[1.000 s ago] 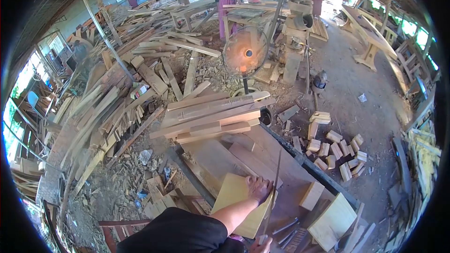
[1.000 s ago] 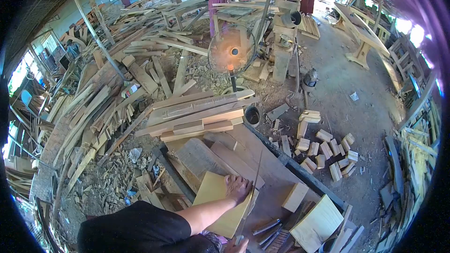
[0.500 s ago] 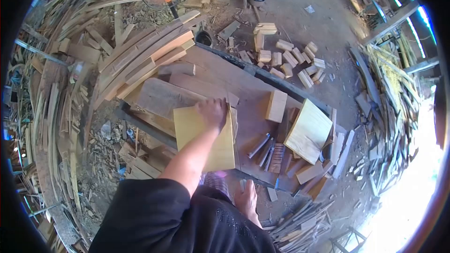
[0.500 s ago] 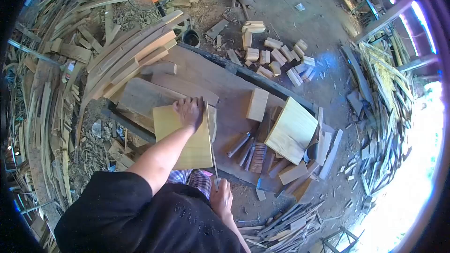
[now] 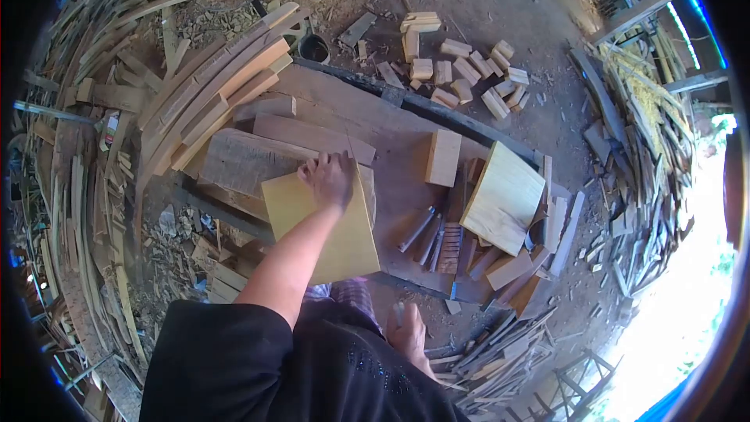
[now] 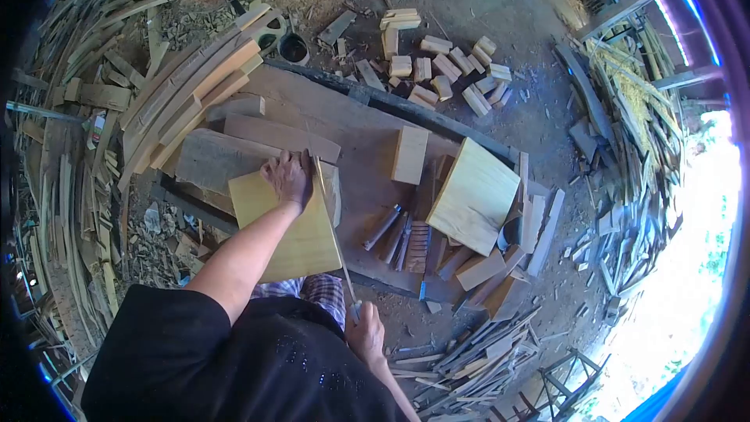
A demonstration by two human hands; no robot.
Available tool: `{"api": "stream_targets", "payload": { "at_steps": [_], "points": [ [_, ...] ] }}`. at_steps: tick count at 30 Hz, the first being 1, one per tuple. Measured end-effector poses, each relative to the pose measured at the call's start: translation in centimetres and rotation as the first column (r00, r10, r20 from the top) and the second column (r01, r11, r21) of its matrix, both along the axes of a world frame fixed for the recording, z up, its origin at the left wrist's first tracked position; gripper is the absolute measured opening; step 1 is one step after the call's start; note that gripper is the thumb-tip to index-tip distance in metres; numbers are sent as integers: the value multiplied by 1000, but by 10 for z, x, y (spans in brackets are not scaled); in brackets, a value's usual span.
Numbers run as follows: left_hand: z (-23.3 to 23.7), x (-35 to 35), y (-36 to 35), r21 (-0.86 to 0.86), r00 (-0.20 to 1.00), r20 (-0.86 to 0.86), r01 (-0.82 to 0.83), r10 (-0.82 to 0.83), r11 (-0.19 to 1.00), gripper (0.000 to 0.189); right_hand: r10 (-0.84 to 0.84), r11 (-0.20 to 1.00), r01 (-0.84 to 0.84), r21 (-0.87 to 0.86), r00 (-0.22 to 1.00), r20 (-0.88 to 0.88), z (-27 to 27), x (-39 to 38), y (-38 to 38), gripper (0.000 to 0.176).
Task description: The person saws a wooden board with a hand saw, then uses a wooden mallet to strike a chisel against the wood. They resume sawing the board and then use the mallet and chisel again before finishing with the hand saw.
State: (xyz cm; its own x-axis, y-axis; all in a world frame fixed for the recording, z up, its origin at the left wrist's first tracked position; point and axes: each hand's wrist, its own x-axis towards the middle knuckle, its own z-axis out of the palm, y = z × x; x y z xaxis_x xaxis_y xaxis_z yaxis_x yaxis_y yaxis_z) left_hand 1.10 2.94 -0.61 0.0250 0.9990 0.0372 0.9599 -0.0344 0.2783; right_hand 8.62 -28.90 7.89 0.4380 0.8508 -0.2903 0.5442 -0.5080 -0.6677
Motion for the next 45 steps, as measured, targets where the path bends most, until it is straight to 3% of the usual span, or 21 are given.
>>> {"api": "stream_targets", "payload": {
  "at_steps": [4, 5, 8, 10, 12, 14, 17, 18, 20, 23, 25, 29, 32, 34, 35, 37, 38, 39, 40, 43, 45],
  "points": [
    [7, -3, -3, -11, 999, -3, 43, -43, 999, 30, 41, 984, -33, 177, 998, -38, -36, 1, 126, 33],
    [9, -2, -8, 4, 999, -8, 44, -44, 999, 30, 62, 985, -69, 157, 997, 52, -37, -2, 150, 33],
    [10, 4, -2, 117, 1000, -18, 15, -13, 993, 37, 23, 989, -29, 145, 999, 39, -25, -7, 126, 33],
    [5, 4, -1, 40, 999, -16, -29, 30, 999, 38, -40, 998, 41, 39, 999, -25, -7, -6, 71, 31],
    [-3, 0, -2, 9, 1000, -4, -27, 27, 1000, 35, 16, 998, -17, 57, 1000, 25, -13, -3, 24, 30],
    [-4, -2, 1, 2, 1000, -1, -20, 20, 1000, 33, -29, 994, 30, -101, 999, 15, -2, -4, 24, 32],
    [1, -2, -4, -25, 1000, 12, 0, 0, 1000, 34, -25, 980, 38, 198, 998, -65, -33, -3, 122, 29],
    [1, -1, -5, -3, 1000, 7, -14, 14, 1000, 34, 7, 988, -13, 154, 999, 42, -38, -6, 146, 27],
    [3, -3, -1, 26, 1000, 4, -12, 11, 1000, 34, 18, 995, -21, 99, 999, 30, -28, -10, 146, 26],
    [-2, 1, -2, -27, 1000, 4, -26, 26, 999, 38, -39, 999, 39, 21, 999, -13, -4, -9, 29, 30],
    [1, 1, -1, -45, 999, 6, -31, 31, 999, 39, -28, 997, 28, -69, 1000, -7, 0, -5, 12, 33],
    [-2, 0, -1, -45, 999, -28, -23, 22, 999, 41, 48, 985, -49, 163, 999, 12, -44, -2, 90, 37],
    [-3, -3, 2, -15, 1000, -17, -26, 25, 1000, 42, 37, 995, -37, 97, 999, 0, -28, -7, 144, 35],
    [2, -1, -2, -31, 1000, 2, -15, 15, 999, 40, 15, 989, -7, 149, 999, -51, -18, -5, 112, 32],
    [-11, 1, -5, -22, 1000, 7, -21, 21, 1000, 40, -42, 998, 46, 39, 994, -104, -14, -6, 82, 32],
    [-42, -3, -1, 2, 991, -84, -101, 101, 995, 38, -115, 987, 127, 94, 987, -116, -31, -8, 5, 27],
    [-24, -2, -1, -135, 989, 34, -141, 147, 981, 36, -156, 987, 153, -43, 983, -101, -15, -7, -2, 26],
    [-42, -4, 1, -42, 991, 12, -130, 130, 991, 35, -100, 995, 101, 7, 992, -77, -19, -4, 1, 25],
    [-63, -6, -1, 212, 991, -102, -68, 91, 975, 27, -61, 997, 64, 52, 997, -46, -28, -2, 15, 25],
    [-22, -8, -1, 241, 999, -22, -34, 41, 970, 28, 19, 984, -24, 177, 999, 29, -51, 1, 88, 25],
    [9, -4, -3, 21, 999, 34, -10, 9, 1000, 32, 44, 976, -54, 213, 998, 54, -37, 0, 123, 23]
  ]
}}
